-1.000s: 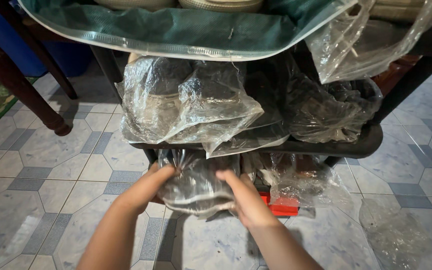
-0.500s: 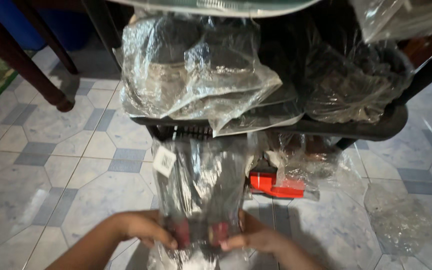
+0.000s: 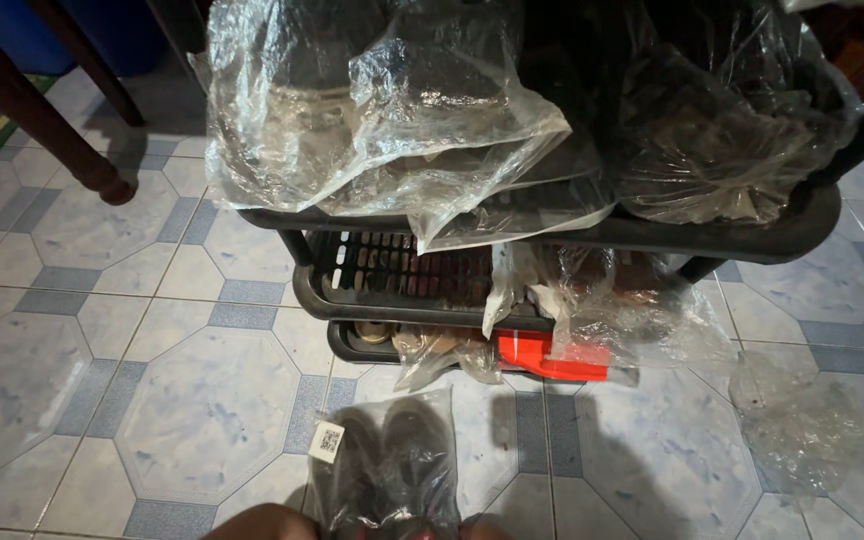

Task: The person removes several pairs of shoes from a multi-tier shoe rack, including a pair of red sneakers and a pair of beige slip-ons, placing them on the floor. The person then places a red Nike shoebox on the floor and returns the shoes to the rack, adjusting the plastic bags covering the other shoes.

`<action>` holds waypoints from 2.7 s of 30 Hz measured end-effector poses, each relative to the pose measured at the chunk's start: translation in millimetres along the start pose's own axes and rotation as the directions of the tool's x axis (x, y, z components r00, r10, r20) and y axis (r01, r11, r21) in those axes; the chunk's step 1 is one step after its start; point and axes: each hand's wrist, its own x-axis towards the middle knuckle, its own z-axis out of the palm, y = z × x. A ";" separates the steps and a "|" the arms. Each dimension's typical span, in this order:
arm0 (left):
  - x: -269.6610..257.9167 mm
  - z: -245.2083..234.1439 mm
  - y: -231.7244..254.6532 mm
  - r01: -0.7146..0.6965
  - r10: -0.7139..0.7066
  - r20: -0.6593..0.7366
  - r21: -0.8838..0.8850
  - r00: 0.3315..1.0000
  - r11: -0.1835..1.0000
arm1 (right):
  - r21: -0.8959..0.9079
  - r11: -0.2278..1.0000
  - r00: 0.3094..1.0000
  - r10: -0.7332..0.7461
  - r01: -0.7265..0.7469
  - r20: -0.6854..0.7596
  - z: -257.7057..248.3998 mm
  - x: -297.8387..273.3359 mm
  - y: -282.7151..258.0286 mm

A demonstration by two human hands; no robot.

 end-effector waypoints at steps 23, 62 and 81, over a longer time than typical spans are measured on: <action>55.2 -83.0 132.0 -0.702 -0.044 -0.726 -0.677 0.686 0.223 | 0.777 0.581 0.728 0.421 0.240 -0.540 -69.5 35.0 66.8; 36.2 -86.7 90.3 -0.536 0.249 -0.481 -0.672 0.841 0.512 | 0.889 0.296 0.892 0.187 0.349 -0.412 -55.5 40.8 92.1; 117.9 36.2 126.9 -0.314 0.393 0.033 -0.541 0.919 0.780 | 0.955 0.263 0.950 0.239 0.135 -0.200 -6.6 -6.5 179.3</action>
